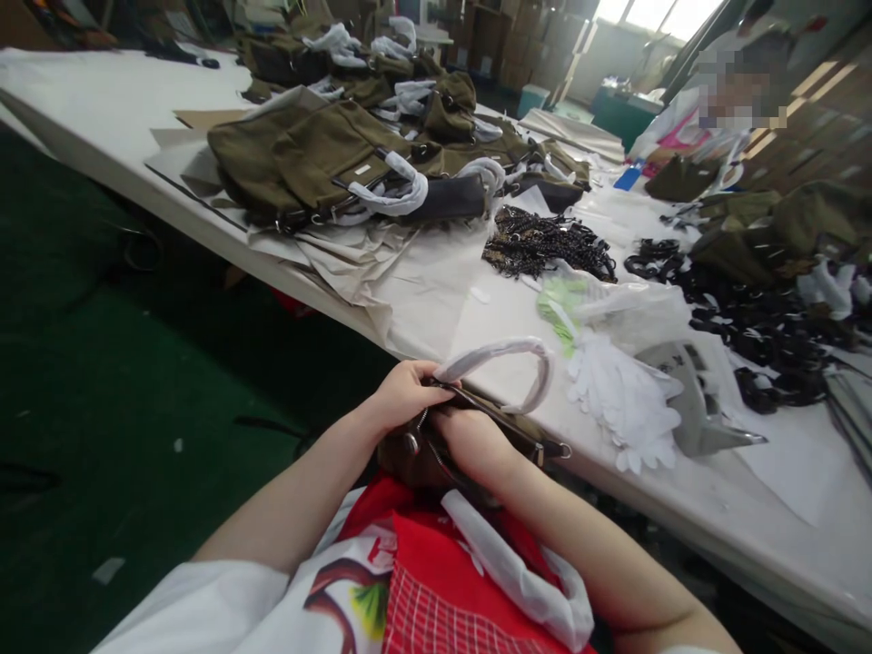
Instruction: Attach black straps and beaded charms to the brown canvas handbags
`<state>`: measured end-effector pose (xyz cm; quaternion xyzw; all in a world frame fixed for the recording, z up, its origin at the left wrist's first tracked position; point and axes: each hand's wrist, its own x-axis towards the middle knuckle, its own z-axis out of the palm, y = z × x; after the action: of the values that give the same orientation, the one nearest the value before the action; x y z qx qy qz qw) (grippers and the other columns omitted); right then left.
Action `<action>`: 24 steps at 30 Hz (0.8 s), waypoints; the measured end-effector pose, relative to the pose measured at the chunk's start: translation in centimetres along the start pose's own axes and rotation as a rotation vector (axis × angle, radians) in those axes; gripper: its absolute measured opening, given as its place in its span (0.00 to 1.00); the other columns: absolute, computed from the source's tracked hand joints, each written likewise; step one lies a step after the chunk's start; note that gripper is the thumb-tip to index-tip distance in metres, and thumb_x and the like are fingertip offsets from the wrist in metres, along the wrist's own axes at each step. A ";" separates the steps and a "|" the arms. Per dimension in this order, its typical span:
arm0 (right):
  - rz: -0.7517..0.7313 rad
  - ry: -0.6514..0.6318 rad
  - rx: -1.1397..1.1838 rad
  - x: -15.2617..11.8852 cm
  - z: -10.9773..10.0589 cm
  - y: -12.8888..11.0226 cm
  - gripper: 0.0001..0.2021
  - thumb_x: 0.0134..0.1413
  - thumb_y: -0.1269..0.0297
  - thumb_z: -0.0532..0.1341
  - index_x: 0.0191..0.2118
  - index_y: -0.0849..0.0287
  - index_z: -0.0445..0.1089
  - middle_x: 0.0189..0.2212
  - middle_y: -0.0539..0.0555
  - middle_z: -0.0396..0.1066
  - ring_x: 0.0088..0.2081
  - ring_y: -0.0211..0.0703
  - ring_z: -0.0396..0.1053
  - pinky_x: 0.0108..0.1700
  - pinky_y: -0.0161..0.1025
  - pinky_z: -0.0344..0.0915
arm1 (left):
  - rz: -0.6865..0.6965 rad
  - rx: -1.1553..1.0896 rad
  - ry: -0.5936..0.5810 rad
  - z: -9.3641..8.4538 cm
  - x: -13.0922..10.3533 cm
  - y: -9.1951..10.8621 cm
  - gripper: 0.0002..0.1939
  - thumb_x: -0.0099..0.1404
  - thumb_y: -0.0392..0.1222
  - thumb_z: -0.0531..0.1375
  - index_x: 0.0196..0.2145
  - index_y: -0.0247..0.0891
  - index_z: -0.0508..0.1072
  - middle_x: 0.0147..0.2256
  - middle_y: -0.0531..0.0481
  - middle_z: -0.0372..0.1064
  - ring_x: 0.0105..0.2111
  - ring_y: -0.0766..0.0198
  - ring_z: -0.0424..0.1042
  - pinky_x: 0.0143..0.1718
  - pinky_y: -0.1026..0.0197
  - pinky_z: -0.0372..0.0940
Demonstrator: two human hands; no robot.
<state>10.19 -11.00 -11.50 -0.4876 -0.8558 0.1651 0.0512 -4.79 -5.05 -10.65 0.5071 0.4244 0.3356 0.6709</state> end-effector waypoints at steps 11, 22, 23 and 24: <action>0.613 0.039 0.795 -1.5 4.9 3.8 0.16 0.64 0.64 0.49 0.46 0.62 0.72 0.30 0.56 0.77 0.18 0.38 0.69 0.19 0.34 0.64 | -0.044 -0.052 -0.081 0.5 -0.1 -0.4 0.15 0.47 0.42 0.71 0.33 0.32 0.79 0.30 0.49 0.77 0.30 0.63 0.74 0.35 0.63 0.67; 0.166 -0.003 0.148 -0.5 1.0 -2.5 0.12 0.54 0.69 0.57 0.41 0.64 0.76 0.40 0.60 0.78 0.38 0.50 0.73 0.44 0.41 0.68 | -0.033 0.163 -0.098 0.2 -0.7 -0.8 0.16 0.51 0.47 0.68 0.35 0.35 0.79 0.34 0.45 0.78 0.37 0.53 0.76 0.42 0.56 0.69; 0.126 -0.022 0.145 -0.5 0.8 -2.8 0.12 0.54 0.67 0.58 0.41 0.62 0.76 0.41 0.59 0.78 0.39 0.49 0.73 0.44 0.39 0.68 | -0.026 0.193 -0.094 0.2 -0.5 -1.0 0.16 0.51 0.47 0.68 0.35 0.35 0.79 0.34 0.45 0.78 0.37 0.53 0.76 0.42 0.55 0.69; 0.107 -0.032 0.158 -0.6 0.5 -3.0 0.12 0.55 0.66 0.59 0.41 0.61 0.77 0.42 0.58 0.78 0.40 0.48 0.73 0.44 0.38 0.68 | -0.019 0.222 -0.089 0.2 -0.4 -1.0 0.16 0.51 0.48 0.67 0.35 0.35 0.79 0.33 0.45 0.78 0.37 0.52 0.76 0.42 0.55 0.69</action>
<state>7.94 -13.00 -10.99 -0.5245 -0.8134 0.2425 0.0668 -4.81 -5.75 -11.48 0.5887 0.4333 0.2573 0.6321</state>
